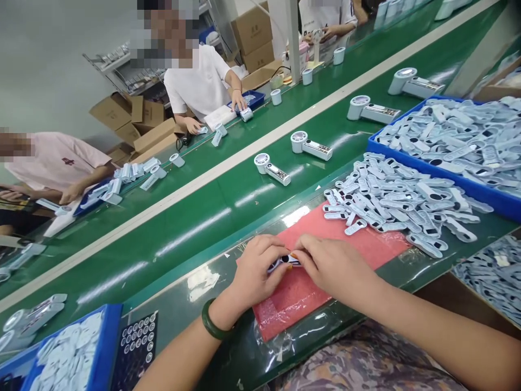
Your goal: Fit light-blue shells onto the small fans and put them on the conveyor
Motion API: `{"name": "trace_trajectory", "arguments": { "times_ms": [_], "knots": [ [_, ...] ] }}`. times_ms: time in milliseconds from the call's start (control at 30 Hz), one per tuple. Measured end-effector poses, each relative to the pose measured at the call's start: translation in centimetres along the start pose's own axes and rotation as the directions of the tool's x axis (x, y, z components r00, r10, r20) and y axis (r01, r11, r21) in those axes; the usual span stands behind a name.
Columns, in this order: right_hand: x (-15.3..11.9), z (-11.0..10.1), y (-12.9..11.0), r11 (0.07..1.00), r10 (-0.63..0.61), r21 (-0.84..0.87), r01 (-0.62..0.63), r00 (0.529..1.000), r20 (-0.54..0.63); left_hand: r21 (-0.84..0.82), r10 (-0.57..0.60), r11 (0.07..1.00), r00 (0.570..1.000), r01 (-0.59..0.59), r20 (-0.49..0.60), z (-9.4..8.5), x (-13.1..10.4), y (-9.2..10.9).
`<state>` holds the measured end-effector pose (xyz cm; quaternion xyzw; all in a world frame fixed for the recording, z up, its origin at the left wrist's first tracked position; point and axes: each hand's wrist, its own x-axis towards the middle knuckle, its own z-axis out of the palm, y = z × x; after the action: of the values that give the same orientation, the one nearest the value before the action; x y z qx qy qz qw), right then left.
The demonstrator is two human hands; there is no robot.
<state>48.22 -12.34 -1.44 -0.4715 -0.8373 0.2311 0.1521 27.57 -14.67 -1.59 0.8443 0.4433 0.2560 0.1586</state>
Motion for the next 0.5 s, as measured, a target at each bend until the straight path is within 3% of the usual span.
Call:
{"name": "trace_trajectory", "arguments": {
  "times_ms": [100, 200, 333, 500],
  "knots": [
    [-0.1, 0.0, 0.5, 0.996, -0.068, 0.058, 0.071, 0.996, -0.058, -0.032, -0.030, 0.999, 1.000, 0.029, -0.011, 0.3, 0.0, 0.1],
    [0.0, 0.7, 1.7, 0.960, -0.092, 0.253, 0.118, 0.989, -0.113, -0.052, -0.071, 0.996, 0.997, 0.070, -0.019, 0.5, 0.1, 0.2],
    [0.2, 1.8, 3.4, 0.854, -0.064, 0.516, 0.065, 0.998, -0.019, -0.048, -0.078, 0.996, 0.997, 0.077, -0.028, 0.4, 0.3, 0.4],
    [-1.3, 2.1, 3.7, 0.895, -0.129, 0.435, 0.099, 0.991, 0.041, 0.039, -0.057, 0.998, 0.998, 0.057, -0.010, 0.4, -1.3, 2.0]
  ]
}}
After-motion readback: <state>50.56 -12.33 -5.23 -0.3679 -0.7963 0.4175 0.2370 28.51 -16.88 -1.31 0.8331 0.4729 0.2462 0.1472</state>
